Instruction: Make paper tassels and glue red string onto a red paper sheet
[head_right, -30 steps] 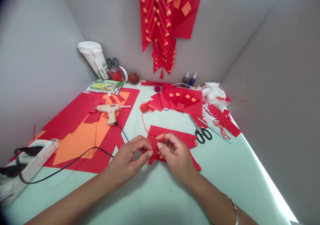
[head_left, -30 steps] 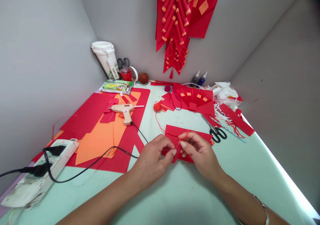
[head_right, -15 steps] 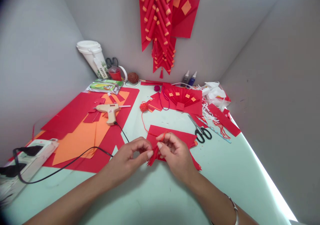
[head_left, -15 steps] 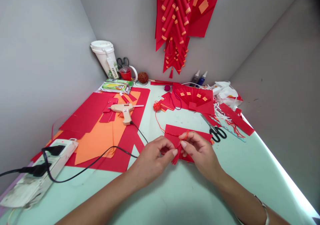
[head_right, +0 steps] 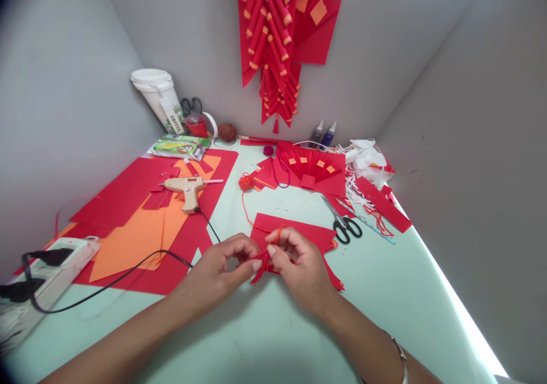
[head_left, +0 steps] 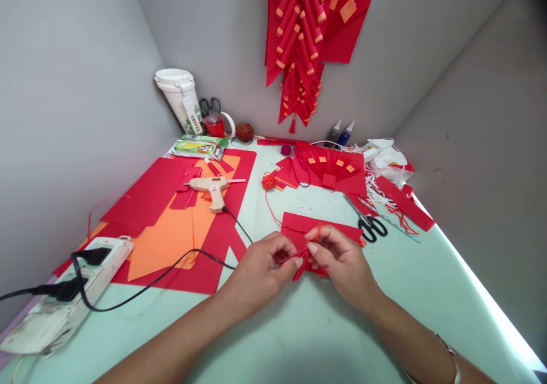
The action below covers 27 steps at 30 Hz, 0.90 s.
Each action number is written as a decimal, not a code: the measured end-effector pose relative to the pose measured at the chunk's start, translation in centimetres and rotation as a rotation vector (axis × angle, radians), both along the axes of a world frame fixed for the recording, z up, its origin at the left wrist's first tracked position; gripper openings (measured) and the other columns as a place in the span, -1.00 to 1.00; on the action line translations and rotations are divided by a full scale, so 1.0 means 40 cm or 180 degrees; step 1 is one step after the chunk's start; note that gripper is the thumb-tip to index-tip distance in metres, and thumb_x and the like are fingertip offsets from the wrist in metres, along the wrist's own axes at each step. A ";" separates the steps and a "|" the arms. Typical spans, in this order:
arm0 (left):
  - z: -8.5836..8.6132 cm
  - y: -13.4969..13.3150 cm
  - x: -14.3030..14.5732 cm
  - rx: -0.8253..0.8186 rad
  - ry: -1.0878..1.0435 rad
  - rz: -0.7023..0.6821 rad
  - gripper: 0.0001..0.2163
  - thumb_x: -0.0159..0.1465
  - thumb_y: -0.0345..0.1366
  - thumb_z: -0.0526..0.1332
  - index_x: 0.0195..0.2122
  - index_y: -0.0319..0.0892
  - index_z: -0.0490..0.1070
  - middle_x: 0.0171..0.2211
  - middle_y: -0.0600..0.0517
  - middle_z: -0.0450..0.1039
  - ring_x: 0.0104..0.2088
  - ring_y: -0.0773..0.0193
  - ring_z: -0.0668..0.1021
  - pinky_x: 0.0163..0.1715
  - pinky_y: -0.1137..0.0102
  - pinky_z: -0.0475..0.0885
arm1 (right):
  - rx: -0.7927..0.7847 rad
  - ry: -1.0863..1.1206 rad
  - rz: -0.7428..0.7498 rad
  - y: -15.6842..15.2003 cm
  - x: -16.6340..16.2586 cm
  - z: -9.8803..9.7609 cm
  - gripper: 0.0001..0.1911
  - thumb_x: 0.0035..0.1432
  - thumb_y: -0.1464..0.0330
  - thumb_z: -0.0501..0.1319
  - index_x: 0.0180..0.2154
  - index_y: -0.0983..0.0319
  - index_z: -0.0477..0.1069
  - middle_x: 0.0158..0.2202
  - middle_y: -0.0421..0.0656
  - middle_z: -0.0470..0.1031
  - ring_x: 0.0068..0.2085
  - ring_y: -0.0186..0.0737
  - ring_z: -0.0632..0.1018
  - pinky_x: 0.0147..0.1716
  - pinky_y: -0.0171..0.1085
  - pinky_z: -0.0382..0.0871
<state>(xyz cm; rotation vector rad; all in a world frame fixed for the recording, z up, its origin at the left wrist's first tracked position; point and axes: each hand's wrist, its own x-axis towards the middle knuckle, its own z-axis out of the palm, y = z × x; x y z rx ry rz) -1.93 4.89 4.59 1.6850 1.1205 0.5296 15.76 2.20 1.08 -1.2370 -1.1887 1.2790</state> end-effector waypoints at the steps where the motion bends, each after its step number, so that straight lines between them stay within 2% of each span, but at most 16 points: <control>1: -0.001 0.001 -0.001 0.0010 0.0021 0.0009 -0.88 0.24 -0.29 0.17 -0.43 -0.15 0.37 -0.38 0.10 0.40 -0.37 0.29 0.42 -0.37 0.42 0.29 | 0.0004 0.0006 0.0003 0.000 0.000 0.000 -0.86 0.21 0.26 0.23 -0.23 0.18 0.41 -0.35 -0.24 0.38 -0.42 -0.34 0.40 -0.41 -0.33 0.34; 8: -0.001 0.004 -0.005 0.0058 0.0067 0.0009 -0.87 0.25 -0.26 0.15 -0.43 -0.15 0.36 -0.37 0.08 0.39 -0.35 0.27 0.45 -0.31 0.39 0.31 | -0.0085 0.0060 -0.0028 0.000 0.000 0.003 -0.84 0.19 0.23 0.25 -0.24 0.18 0.41 -0.33 -0.23 0.41 -0.40 -0.33 0.43 -0.40 -0.33 0.37; 13: 0.004 0.001 -0.004 -0.0026 0.0071 -0.0023 -0.88 0.25 -0.24 0.15 -0.40 -0.14 0.36 -0.42 0.10 0.42 -0.37 0.27 0.44 -0.34 0.41 0.32 | -0.0043 0.0002 -0.0115 0.001 0.000 0.002 -0.80 0.17 0.20 0.27 -0.25 0.18 0.42 -0.36 -0.23 0.40 -0.43 -0.34 0.42 -0.42 -0.33 0.35; 18: -0.003 0.000 -0.006 0.0016 0.0109 -0.0081 -0.90 0.21 -0.23 0.20 -0.36 -0.13 0.37 -0.38 0.09 0.45 -0.33 0.27 0.44 -0.34 0.42 0.31 | -0.0023 0.0014 -0.0278 0.004 0.001 0.004 -0.79 0.16 0.19 0.28 -0.24 0.18 0.43 -0.39 -0.25 0.40 -0.45 -0.34 0.45 -0.41 -0.33 0.41; 27: -0.004 0.003 -0.009 -0.0219 0.0075 -0.0046 -0.88 0.24 -0.23 0.18 -0.38 -0.14 0.35 -0.42 0.12 0.44 -0.37 0.29 0.42 -0.34 0.42 0.28 | 0.0014 0.0033 -0.0358 0.005 0.002 0.009 -0.82 0.16 0.22 0.28 -0.25 0.18 0.44 -0.40 -0.25 0.41 -0.46 -0.35 0.45 -0.43 -0.35 0.42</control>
